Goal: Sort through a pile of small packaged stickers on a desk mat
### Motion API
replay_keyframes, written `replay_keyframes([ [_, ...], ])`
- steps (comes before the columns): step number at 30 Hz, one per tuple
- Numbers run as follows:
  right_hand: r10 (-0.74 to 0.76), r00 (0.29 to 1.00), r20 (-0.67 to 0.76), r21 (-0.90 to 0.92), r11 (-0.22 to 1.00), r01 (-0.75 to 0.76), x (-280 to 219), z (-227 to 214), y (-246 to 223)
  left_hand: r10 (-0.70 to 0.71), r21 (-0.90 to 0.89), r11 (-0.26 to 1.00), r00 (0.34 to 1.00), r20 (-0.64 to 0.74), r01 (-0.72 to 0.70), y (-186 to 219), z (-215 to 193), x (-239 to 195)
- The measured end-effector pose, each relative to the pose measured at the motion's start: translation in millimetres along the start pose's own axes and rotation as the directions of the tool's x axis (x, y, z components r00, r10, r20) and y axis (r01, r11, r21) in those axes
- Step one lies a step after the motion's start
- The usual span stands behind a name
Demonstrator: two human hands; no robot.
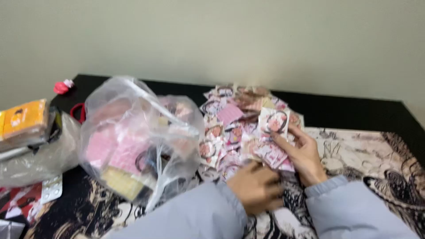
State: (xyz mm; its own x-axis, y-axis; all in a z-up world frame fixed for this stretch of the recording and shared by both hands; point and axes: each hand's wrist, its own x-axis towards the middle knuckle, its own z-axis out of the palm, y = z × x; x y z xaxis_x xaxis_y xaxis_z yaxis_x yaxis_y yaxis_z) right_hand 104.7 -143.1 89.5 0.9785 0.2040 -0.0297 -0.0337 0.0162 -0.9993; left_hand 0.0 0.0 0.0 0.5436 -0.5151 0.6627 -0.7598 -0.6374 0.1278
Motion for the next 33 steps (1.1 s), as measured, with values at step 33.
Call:
replay_keyframes([
  [33,-0.211,0.973,0.09,0.343,0.924,0.168,9.3,-30.9,10.3,-0.781,-0.551,0.603,0.57,-0.258,0.577,-5.9,-60.5,20.2],
])
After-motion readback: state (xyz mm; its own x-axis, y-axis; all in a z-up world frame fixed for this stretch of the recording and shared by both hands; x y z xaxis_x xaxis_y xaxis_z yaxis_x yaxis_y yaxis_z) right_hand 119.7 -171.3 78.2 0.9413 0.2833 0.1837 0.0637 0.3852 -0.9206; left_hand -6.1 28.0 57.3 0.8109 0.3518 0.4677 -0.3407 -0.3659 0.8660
